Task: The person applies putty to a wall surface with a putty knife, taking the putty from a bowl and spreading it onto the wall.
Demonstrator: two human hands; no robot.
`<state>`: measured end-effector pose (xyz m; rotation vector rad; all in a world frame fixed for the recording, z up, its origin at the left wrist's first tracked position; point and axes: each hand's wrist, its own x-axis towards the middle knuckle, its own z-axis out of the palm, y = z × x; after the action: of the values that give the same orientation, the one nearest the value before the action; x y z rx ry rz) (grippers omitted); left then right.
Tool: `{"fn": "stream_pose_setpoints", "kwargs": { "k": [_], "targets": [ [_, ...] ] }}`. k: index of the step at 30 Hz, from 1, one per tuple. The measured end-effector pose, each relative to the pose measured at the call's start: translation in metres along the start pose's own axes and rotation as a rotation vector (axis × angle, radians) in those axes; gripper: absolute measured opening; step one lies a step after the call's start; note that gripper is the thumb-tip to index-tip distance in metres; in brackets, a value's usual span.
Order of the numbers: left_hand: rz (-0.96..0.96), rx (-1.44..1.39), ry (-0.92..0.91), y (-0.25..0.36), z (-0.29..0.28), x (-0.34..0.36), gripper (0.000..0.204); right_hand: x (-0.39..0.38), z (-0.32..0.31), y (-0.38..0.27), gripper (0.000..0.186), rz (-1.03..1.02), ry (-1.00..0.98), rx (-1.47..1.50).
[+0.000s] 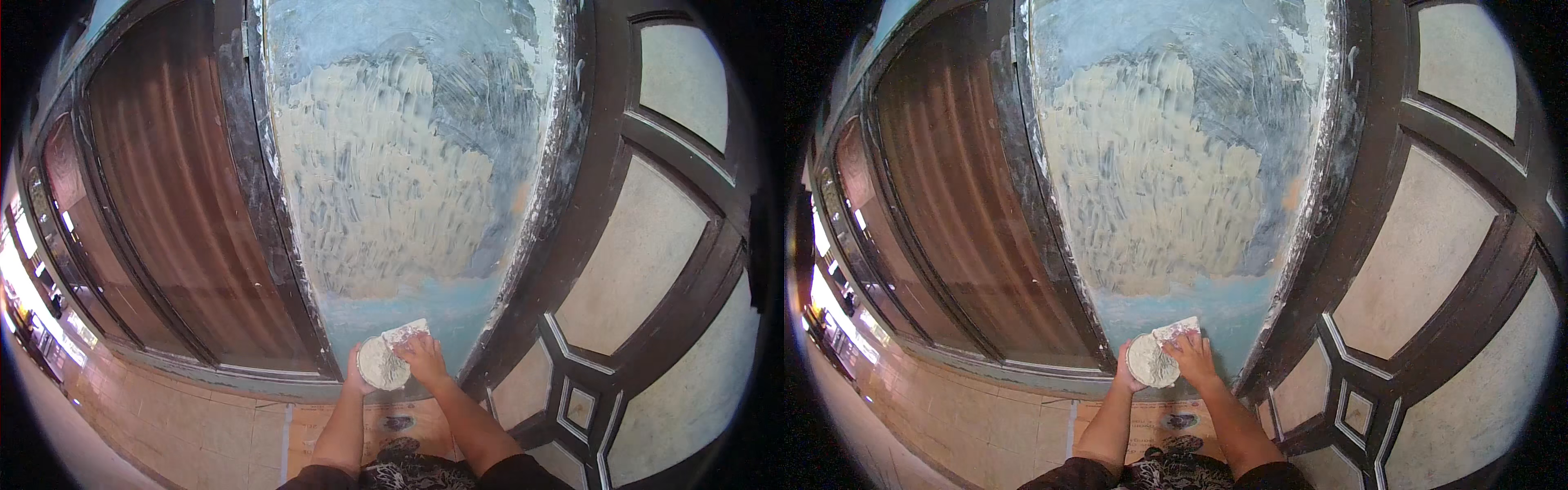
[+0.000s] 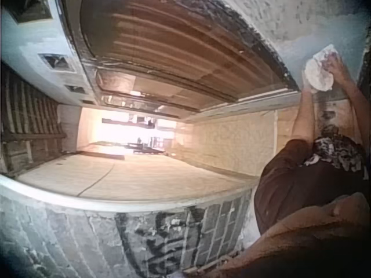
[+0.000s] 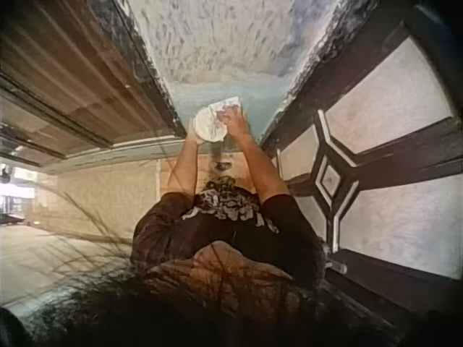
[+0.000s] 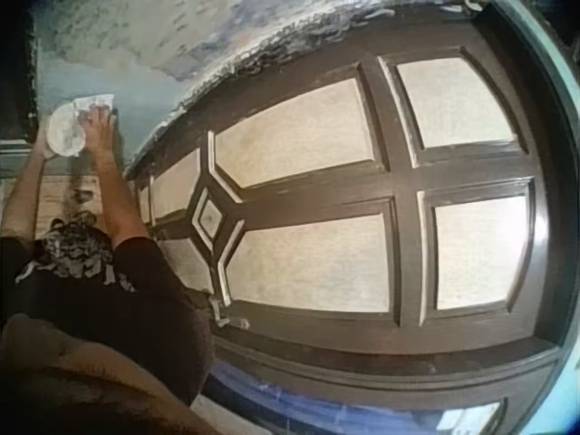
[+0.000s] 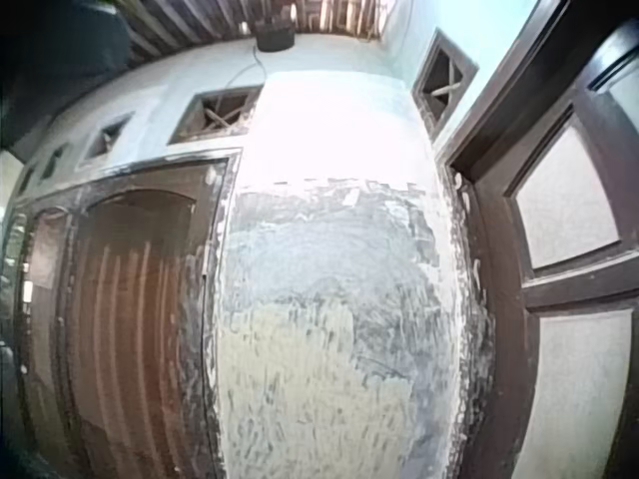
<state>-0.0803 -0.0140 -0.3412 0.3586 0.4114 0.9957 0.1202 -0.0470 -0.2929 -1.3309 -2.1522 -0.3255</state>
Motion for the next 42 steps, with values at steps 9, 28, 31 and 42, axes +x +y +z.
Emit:
{"fn": "stream_pose_setpoints", "kwargs": {
  "k": [9,28,31,42],
  "targets": [
    [0.020,-0.064,-0.010,0.008,-0.007,-0.004,0.074,0.021,-0.003,-0.013,0.038,0.022,0.178,0.070],
    [0.136,-0.203,-0.038,-0.023,-0.002,-0.013,0.079,0.055,-0.098,0.139,0.011,0.252,0.307,0.228],
    [0.139,-0.205,-0.051,-0.024,0.005,-0.004,0.080,0.052,-0.098,0.156,0.014,0.293,0.238,0.232],
    [0.273,-0.284,0.012,-0.051,-0.003,0.010,0.080,0.106,-0.046,0.133,0.018,0.051,0.105,0.195]
  ]
}}
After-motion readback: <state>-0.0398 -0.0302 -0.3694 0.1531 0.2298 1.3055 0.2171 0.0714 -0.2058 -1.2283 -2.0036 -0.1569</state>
